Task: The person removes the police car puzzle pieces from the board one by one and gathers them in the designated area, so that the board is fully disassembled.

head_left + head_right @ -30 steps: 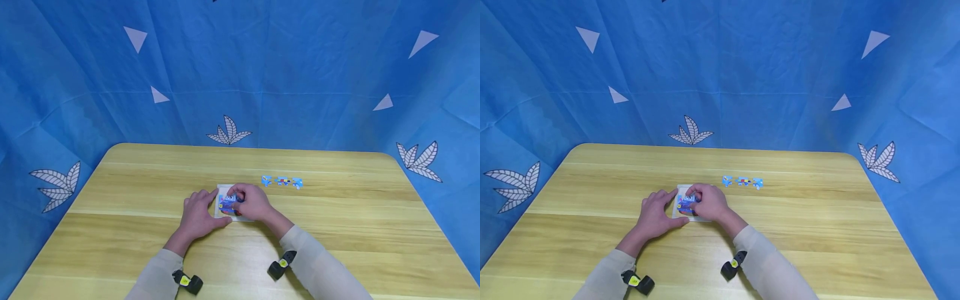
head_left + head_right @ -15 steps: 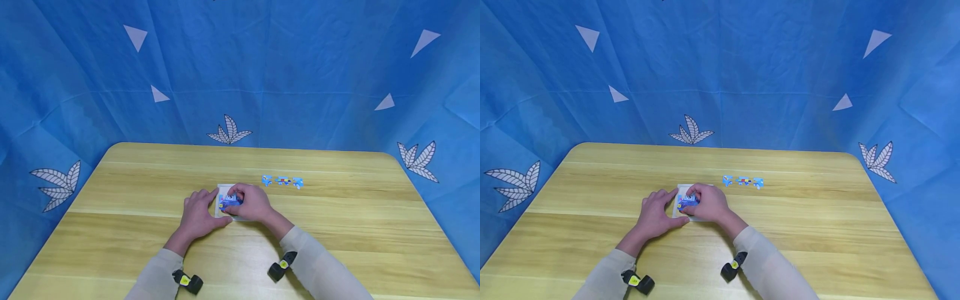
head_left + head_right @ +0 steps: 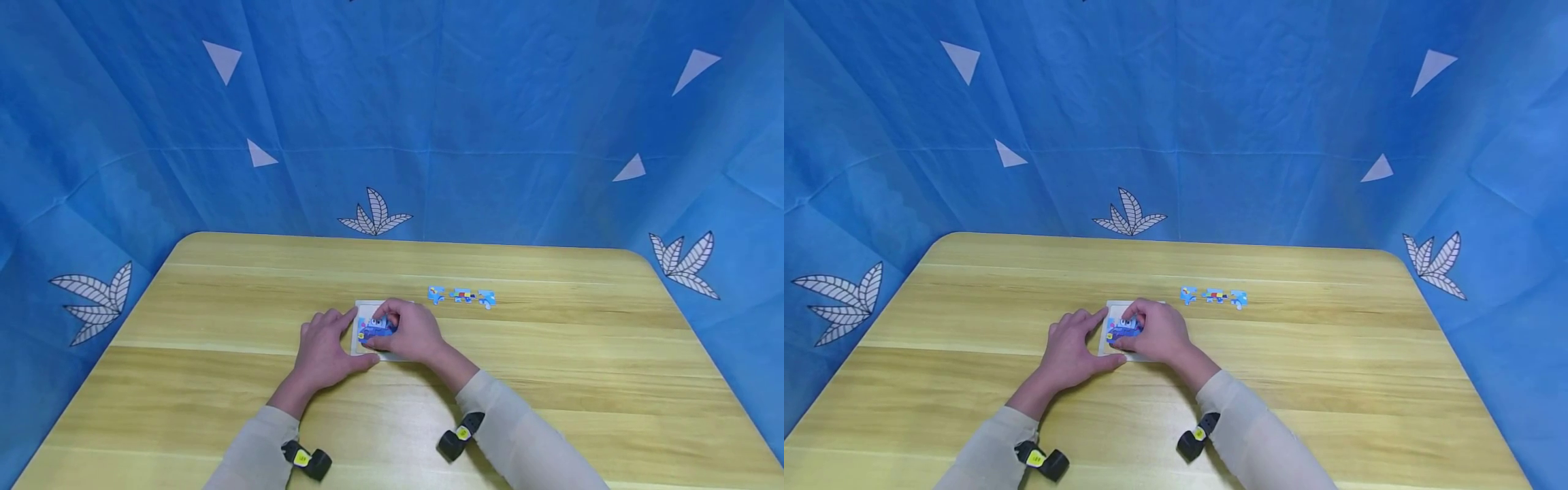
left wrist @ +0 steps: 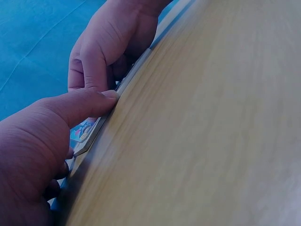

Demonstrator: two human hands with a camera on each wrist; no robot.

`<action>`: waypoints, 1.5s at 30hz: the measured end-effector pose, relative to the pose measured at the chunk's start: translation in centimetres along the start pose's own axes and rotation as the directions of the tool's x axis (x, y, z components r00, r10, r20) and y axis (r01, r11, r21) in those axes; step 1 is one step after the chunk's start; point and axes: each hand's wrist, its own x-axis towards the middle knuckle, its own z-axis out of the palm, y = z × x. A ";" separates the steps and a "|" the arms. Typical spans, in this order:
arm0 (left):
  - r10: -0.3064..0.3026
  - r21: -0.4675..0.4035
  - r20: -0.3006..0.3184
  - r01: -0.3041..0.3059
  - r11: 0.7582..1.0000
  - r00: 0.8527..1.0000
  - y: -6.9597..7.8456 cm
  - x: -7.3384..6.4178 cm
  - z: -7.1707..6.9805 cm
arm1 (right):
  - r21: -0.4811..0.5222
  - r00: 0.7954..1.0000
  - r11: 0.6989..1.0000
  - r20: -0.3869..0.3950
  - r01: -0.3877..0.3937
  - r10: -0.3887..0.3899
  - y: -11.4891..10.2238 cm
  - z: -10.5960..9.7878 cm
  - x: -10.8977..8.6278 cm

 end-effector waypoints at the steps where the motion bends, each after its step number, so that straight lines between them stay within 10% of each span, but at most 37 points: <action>1: 0.001 0.001 -0.001 -0.001 1.000 1.000 0.0 0.0 0.0 | 0.002 1.000 1.000 -0.002 -0.001 0.001 0.0 0.0 0.0; 45: -0.013 0.011 -0.002 0.013 1.000 1.000 0.0 0.0 0.1 | 0.102 0.999 0.995 -0.038 -0.001 0.005 0.3 0.5 -0.2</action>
